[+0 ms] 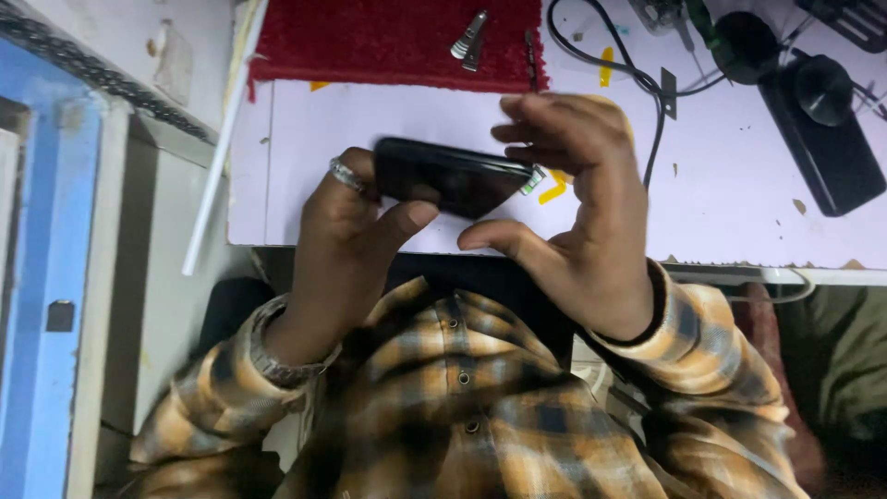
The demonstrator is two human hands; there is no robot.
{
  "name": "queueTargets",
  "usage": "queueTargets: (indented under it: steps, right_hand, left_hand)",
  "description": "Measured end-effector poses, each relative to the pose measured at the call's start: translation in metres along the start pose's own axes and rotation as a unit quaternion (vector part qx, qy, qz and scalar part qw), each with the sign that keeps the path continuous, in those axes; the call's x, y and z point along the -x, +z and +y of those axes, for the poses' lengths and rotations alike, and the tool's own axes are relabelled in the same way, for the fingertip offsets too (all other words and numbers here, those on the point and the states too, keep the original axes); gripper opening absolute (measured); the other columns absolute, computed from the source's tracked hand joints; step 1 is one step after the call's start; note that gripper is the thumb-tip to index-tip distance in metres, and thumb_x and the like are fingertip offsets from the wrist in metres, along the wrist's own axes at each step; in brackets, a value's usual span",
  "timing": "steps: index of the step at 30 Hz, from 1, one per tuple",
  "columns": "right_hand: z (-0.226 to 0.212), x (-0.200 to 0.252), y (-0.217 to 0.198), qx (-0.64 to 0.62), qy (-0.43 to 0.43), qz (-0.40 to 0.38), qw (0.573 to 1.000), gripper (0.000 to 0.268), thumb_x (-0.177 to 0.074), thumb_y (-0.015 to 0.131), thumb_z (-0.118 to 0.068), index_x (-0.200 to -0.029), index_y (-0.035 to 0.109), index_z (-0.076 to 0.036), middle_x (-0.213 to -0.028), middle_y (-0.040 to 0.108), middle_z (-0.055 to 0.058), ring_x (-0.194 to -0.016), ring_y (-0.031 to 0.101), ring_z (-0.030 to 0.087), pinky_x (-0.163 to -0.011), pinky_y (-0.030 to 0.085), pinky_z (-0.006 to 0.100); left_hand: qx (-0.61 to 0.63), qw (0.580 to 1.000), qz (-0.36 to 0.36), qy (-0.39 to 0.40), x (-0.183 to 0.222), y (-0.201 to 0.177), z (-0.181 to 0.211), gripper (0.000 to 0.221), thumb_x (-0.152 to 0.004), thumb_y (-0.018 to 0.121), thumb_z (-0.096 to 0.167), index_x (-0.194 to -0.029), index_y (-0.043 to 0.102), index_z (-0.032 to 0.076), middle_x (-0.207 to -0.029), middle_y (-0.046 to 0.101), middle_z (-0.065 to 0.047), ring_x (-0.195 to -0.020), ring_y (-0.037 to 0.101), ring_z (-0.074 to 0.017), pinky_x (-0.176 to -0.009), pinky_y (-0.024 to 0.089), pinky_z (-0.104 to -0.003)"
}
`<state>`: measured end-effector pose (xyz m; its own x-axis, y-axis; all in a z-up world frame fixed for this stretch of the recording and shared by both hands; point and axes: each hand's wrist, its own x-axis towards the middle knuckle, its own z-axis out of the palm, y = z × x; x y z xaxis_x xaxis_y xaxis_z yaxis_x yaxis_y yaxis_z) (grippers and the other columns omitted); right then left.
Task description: Reassembling a smartphone by attaching the back cover and inserting a SIM card tray
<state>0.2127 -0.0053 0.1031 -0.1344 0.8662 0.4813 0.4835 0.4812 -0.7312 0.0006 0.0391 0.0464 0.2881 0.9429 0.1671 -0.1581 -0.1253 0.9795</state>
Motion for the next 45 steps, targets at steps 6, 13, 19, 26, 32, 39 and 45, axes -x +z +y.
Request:
queueTargets:
  steps: [6, 13, 19, 26, 32, 39, 45]
  right_hand:
    - [0.016, 0.007, 0.024, 0.125, -0.025, -0.054, 0.99, 0.03, -0.107, 0.072, -0.021, -0.115, 0.061, 0.006, -0.103, 0.067, 0.017, -0.09, 0.067, 0.032, -0.081, 0.052, 0.04]
    - [0.017, -0.005, 0.011, 0.158, -0.051, -0.076, 0.983, 0.027, -0.111, 0.066, -0.017, -0.116, 0.067, 0.01, -0.106, 0.075, 0.022, -0.093, 0.074, 0.038, -0.082, 0.056, 0.044]
    - [0.023, -0.009, 0.011, 0.248, -0.11, -0.069, 0.96, 0.014, -0.116, 0.064, -0.012, -0.116, 0.068, 0.002, -0.107, 0.075, 0.014, -0.092, 0.072, 0.037, -0.08, 0.049, 0.046]
    - [0.025, -0.006, 0.009, 0.291, -0.13, -0.079, 0.945, 0.014, -0.114, 0.074, -0.01, -0.124, 0.075, -0.001, -0.115, 0.08, 0.012, -0.096, 0.076, 0.032, -0.084, 0.054, 0.044]
    - [0.028, -0.005, 0.011, 0.286, -0.136, -0.087, 0.945, 0.013, -0.112, 0.076, -0.011, -0.12, 0.076, -0.001, -0.112, 0.081, 0.011, -0.095, 0.078, 0.032, -0.081, 0.054, 0.043]
    - [0.029, -0.006, 0.011, 0.283, -0.145, -0.095, 0.943, 0.011, -0.112, 0.075, -0.01, -0.117, 0.077, 0.0, -0.111, 0.082, 0.012, -0.095, 0.079, 0.033, -0.079, 0.057, 0.044]
    - [0.026, -0.007, 0.011, 0.254, -0.159, -0.099, 0.949, 0.009, -0.11, 0.074, -0.007, -0.112, 0.077, 0.001, -0.099, 0.08, 0.012, -0.075, 0.071, 0.031, -0.066, 0.051, 0.043]
  left_hand:
    - [0.352, 0.935, -0.018, -0.031, 0.003, 0.018, -0.026, 0.038, -0.106, 0.077, 0.014, -0.139, 0.06, 0.009, -0.137, 0.067, -0.005, -0.132, 0.06, -0.0183, -0.121, 0.044, -0.037]
    - [0.102, 0.988, 0.062, 0.096, -0.009, -0.009, 0.004, 0.069, -0.094, 0.087, 0.029, -0.146, 0.043, 0.017, -0.149, 0.048, -0.009, -0.143, 0.049, -0.0243, -0.123, 0.048, -0.038]
    - [-0.281, 0.946, -0.03, 0.158, -0.016, -0.026, 0.028, 0.046, -0.101, 0.078, 0.03, -0.138, 0.067, 0.004, -0.136, 0.063, -0.011, -0.132, 0.066, -0.0284, -0.118, 0.051, -0.041]
    - [-0.25, 0.952, -0.05, 0.171, -0.013, -0.02, 0.012, 0.027, -0.1, 0.085, 0.012, -0.122, 0.07, 0.009, -0.121, 0.075, -0.009, -0.117, 0.075, -0.0261, -0.105, 0.059, -0.038]
    - [-0.233, 0.957, -0.033, 0.17, -0.01, -0.018, 0.009, 0.025, -0.101, 0.085, 0.004, -0.119, 0.069, 0.008, -0.118, 0.076, -0.01, -0.114, 0.077, -0.0257, -0.103, 0.063, -0.037]
    - [-0.169, 0.975, -0.026, 0.142, -0.01, -0.017, 0.005, 0.02, -0.099, 0.084, 0.0, -0.114, 0.072, 0.006, -0.115, 0.077, -0.012, -0.113, 0.077, -0.0256, -0.102, 0.065, -0.036]
    - [-0.154, 0.979, -0.011, 0.129, -0.008, -0.015, 0.003, 0.019, -0.098, 0.084, 0.0, -0.111, 0.072, 0.006, -0.112, 0.077, -0.013, -0.109, 0.078, -0.0259, -0.098, 0.065, -0.036]
